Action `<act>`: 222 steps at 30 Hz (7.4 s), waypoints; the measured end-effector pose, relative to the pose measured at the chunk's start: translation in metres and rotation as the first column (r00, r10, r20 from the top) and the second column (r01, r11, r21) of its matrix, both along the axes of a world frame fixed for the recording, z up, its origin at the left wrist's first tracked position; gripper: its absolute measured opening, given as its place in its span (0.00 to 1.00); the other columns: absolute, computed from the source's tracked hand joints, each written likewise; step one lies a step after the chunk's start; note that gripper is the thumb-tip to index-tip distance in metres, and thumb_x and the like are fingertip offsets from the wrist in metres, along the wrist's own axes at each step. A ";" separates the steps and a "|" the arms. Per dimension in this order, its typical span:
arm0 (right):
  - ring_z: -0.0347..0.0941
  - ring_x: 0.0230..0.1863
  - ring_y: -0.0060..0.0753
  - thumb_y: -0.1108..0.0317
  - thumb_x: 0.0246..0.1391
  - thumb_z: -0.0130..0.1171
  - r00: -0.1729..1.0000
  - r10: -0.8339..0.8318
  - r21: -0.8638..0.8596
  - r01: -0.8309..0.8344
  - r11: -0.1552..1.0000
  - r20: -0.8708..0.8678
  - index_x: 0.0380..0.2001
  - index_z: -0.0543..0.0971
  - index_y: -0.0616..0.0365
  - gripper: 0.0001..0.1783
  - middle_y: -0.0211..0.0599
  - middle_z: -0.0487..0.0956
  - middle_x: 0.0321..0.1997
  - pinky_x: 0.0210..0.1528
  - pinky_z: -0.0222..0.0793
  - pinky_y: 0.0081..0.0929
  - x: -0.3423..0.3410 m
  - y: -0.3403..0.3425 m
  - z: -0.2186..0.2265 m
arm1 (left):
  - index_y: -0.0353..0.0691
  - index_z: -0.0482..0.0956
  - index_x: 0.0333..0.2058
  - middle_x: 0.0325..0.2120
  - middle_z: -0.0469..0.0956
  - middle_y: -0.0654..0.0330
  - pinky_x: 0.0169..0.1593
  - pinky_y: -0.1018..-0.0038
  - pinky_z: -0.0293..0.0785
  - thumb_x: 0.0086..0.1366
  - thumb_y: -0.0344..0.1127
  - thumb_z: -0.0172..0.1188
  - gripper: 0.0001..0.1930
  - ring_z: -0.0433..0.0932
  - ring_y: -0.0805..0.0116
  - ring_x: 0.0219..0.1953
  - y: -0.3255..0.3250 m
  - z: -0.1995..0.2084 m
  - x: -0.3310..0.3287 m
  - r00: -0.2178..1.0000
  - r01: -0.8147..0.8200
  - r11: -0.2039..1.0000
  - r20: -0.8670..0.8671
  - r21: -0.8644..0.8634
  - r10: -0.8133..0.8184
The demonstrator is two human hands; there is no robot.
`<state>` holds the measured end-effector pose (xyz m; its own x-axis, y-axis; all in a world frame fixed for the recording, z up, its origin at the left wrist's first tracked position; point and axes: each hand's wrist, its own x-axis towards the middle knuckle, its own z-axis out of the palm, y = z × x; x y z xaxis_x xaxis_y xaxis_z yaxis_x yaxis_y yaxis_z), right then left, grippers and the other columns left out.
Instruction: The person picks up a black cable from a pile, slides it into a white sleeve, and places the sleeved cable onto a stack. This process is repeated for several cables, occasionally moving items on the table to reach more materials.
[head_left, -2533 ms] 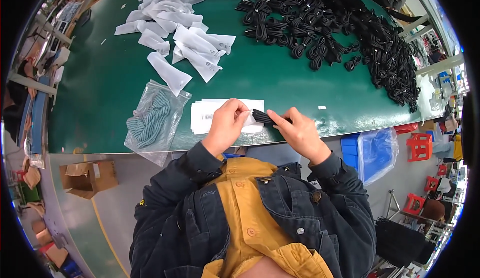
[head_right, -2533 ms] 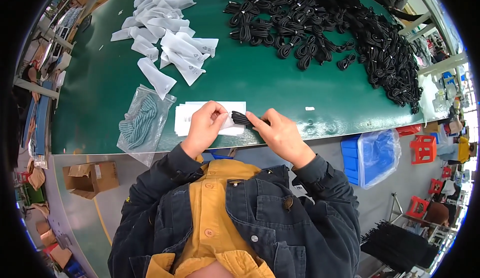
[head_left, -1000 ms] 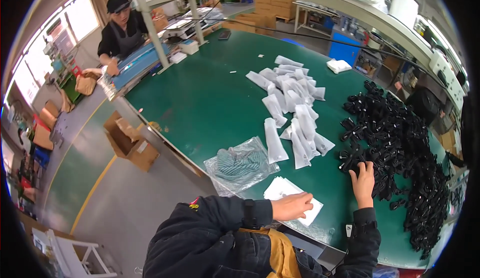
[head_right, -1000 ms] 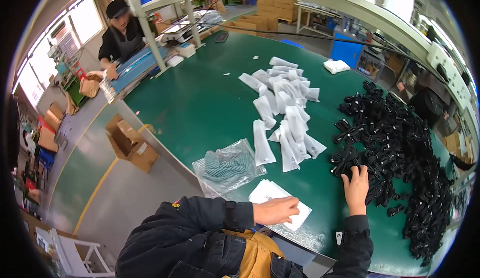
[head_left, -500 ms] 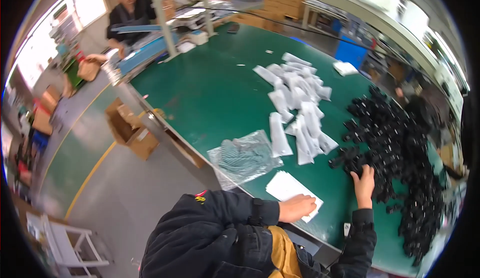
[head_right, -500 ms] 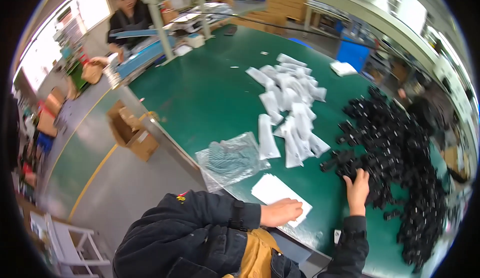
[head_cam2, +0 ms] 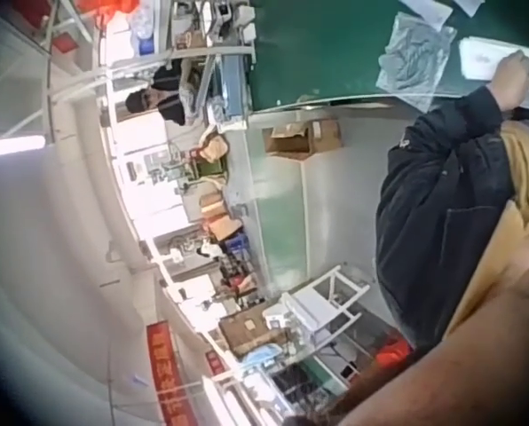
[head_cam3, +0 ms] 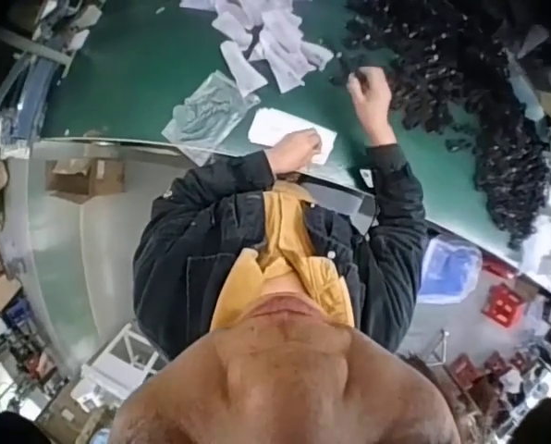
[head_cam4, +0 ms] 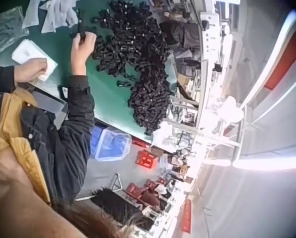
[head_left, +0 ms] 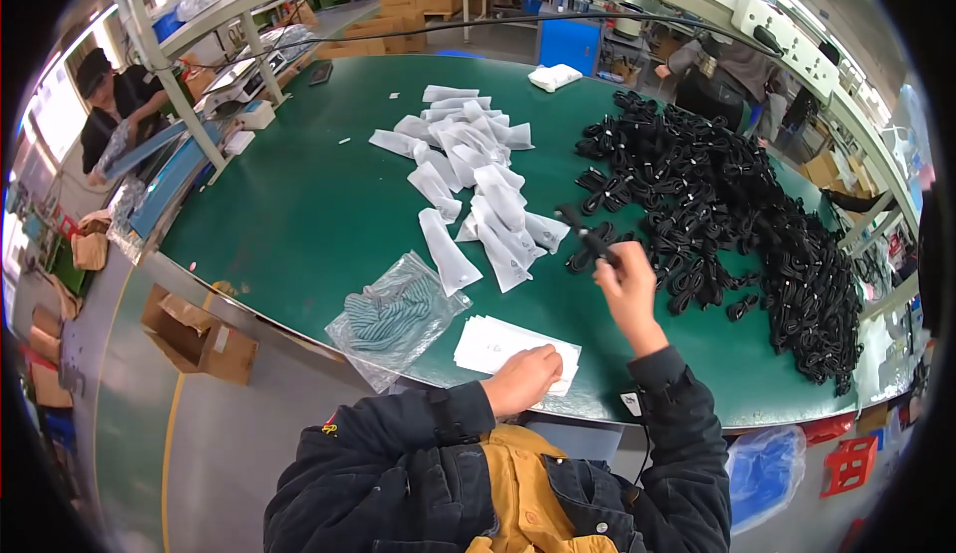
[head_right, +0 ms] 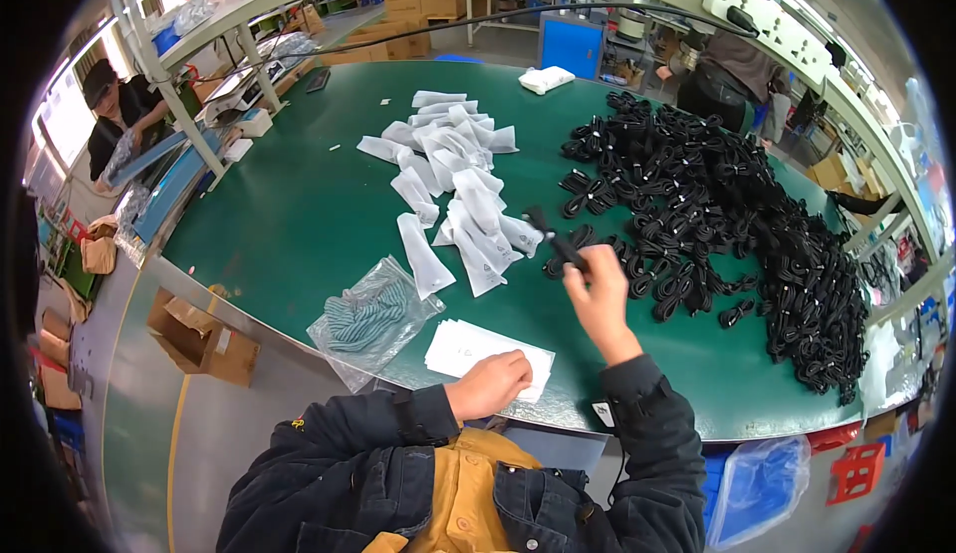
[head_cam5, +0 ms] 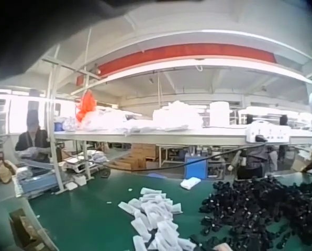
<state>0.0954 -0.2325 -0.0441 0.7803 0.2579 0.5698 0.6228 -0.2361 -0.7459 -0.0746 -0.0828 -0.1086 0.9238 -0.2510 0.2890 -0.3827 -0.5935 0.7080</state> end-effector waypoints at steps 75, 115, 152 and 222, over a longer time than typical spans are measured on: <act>0.70 0.26 0.21 0.72 0.56 0.66 0.819 0.010 -0.085 -0.071 0.994 -0.574 0.39 0.78 0.62 0.10 0.32 0.77 0.33 0.28 0.67 0.21 -0.131 -0.077 -0.005 | 0.35 0.73 0.31 0.35 0.72 0.54 0.47 0.63 0.69 0.52 0.19 0.62 0.09 0.70 0.51 0.42 0.009 0.056 0.008 0.961 0.041 0.997 0.274 -0.063 -0.023; 0.77 0.35 0.57 0.58 0.59 0.61 0.850 -0.463 -0.810 0.446 0.381 0.251 0.42 0.73 0.56 0.15 0.48 0.76 0.38 0.34 0.75 0.47 0.034 -0.156 -0.052 | 0.38 0.78 0.42 0.42 0.75 0.57 0.45 0.68 0.74 0.58 0.27 0.65 0.12 0.76 0.61 0.42 0.040 0.048 0.027 0.983 -0.127 0.985 0.115 -0.119 0.141; 0.74 0.29 0.36 0.72 0.51 0.67 0.983 0.180 -0.433 -0.147 0.889 0.034 0.48 0.83 0.51 0.18 0.36 0.76 0.32 0.28 0.71 0.29 -0.136 -0.084 -0.037 | 0.35 0.75 0.31 0.31 0.71 0.56 0.38 0.73 0.70 0.60 0.23 0.61 0.04 0.72 0.63 0.32 0.001 0.023 -0.002 0.995 -0.049 0.971 -0.093 -0.233 0.028; 0.72 0.35 0.18 0.74 0.59 0.62 0.862 0.034 0.035 -0.019 0.999 -0.506 0.48 0.74 0.62 0.14 0.30 0.77 0.34 0.37 0.70 0.20 -0.141 -0.078 -0.028 | 0.37 0.74 0.35 0.28 0.72 0.70 0.36 0.83 0.66 0.66 0.29 0.61 0.05 0.69 0.83 0.31 0.025 0.007 0.025 0.920 -0.203 0.812 -0.389 -0.547 -0.032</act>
<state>-0.0456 -0.3100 -0.0722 0.9564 0.2722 0.1054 0.1632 -0.1992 -0.9663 -0.0497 -0.0574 -0.1021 0.9979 -0.0648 -0.0084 0.0047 -0.0576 0.9983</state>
